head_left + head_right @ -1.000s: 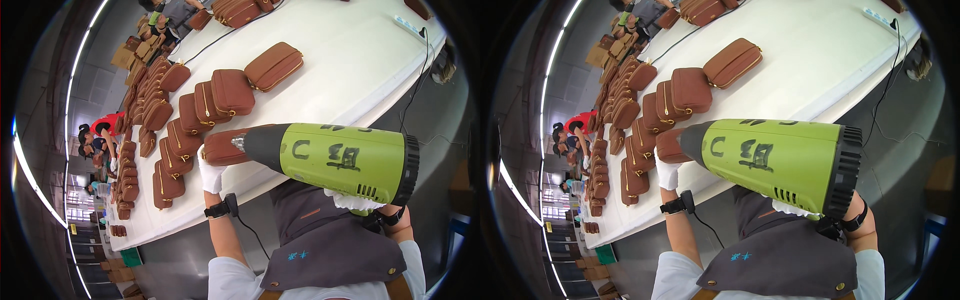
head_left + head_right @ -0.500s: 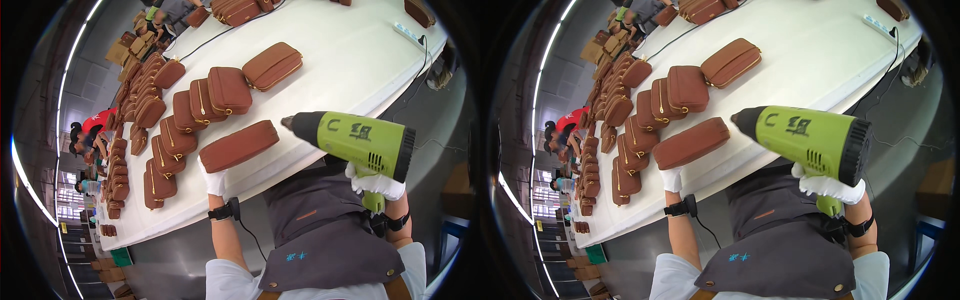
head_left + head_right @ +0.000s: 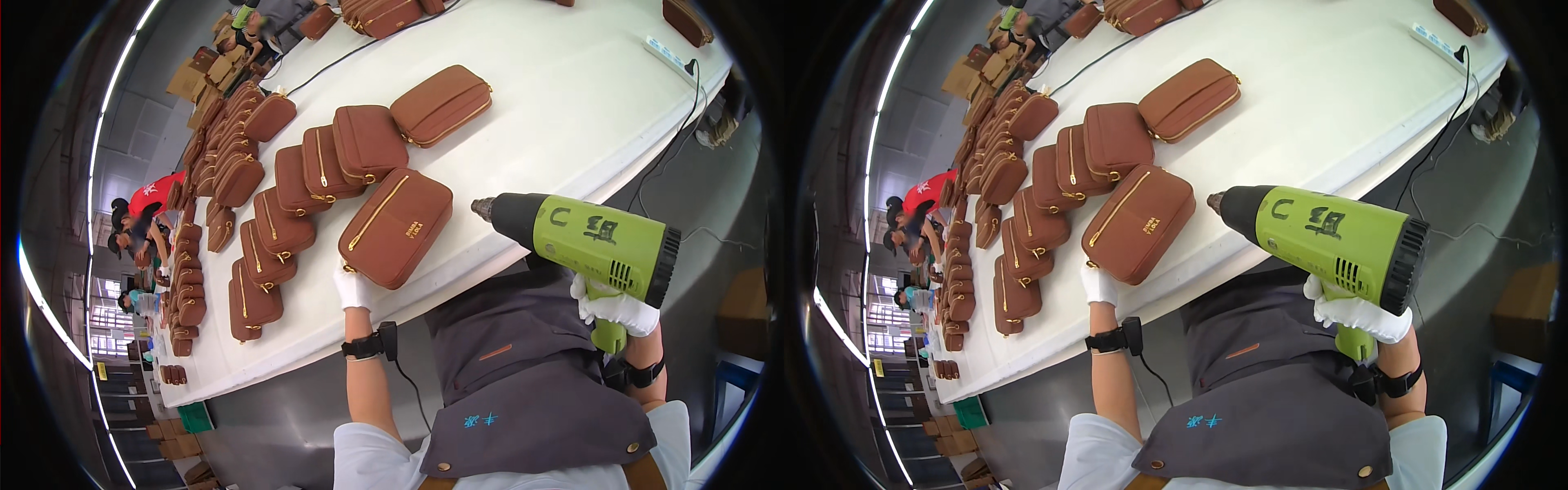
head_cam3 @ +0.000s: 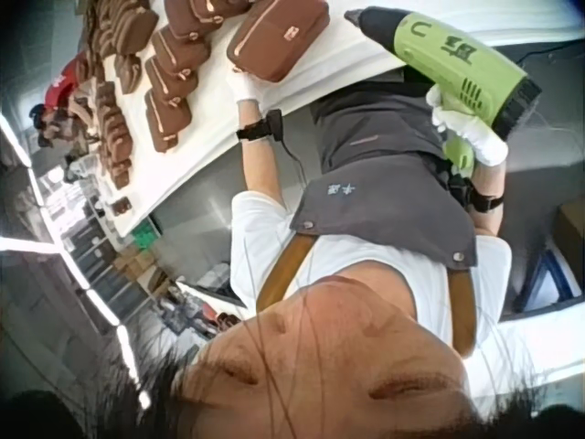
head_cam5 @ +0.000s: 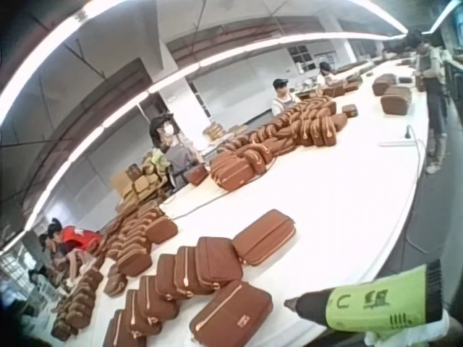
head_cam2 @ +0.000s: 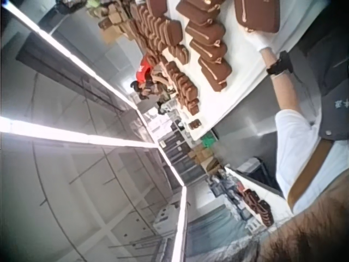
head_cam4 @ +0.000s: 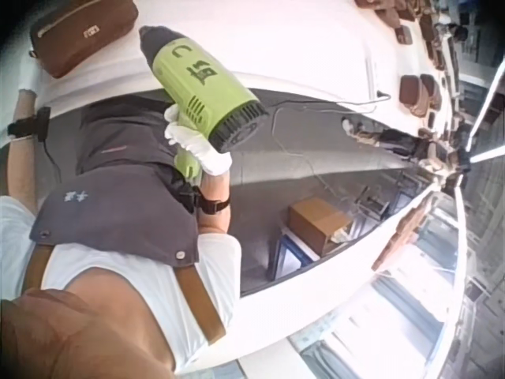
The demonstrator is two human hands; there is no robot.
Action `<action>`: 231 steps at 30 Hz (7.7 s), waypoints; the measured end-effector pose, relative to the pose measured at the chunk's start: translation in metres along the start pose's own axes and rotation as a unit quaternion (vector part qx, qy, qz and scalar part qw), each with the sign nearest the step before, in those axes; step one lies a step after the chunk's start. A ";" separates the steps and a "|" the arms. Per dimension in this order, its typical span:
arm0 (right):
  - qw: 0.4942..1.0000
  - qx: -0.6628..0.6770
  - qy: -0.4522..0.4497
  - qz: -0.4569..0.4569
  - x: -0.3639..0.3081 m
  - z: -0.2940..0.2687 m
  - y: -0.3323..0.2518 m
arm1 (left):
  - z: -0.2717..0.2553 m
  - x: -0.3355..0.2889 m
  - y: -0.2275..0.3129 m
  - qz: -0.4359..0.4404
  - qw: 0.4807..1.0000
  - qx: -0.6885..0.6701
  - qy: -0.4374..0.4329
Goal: The person uses a green heat gun to apply heat to the edges and seams of brown zippered pouches on a white table. They hold each pouch with a gloved hand, rotate it to treat different sides, and place it back on the table after heating.
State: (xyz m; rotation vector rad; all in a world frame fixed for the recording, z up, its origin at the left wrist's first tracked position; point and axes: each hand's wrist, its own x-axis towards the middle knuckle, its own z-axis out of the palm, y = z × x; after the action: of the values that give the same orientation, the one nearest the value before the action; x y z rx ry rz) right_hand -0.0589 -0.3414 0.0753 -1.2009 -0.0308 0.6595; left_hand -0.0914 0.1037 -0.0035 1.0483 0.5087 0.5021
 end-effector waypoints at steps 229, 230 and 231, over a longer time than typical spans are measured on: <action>0.997 0.004 -0.009 -0.082 0.003 -0.005 -0.007 | 0.070 -0.041 0.038 0.033 0.938 0.345 -0.025; 0.998 0.006 -0.015 -0.067 0.002 -0.006 -0.007 | 0.069 -0.042 0.037 0.195 0.883 0.424 -0.044; 0.996 0.008 -0.026 -0.082 0.003 -0.006 -0.005 | 0.069 -0.046 0.040 0.206 0.885 0.416 -0.049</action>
State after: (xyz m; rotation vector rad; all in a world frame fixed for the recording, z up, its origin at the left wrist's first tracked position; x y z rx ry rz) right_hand -0.0517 -0.3457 0.0762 -1.1525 -0.1658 0.5443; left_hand -0.0905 0.0453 0.0671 2.0280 0.4106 0.6134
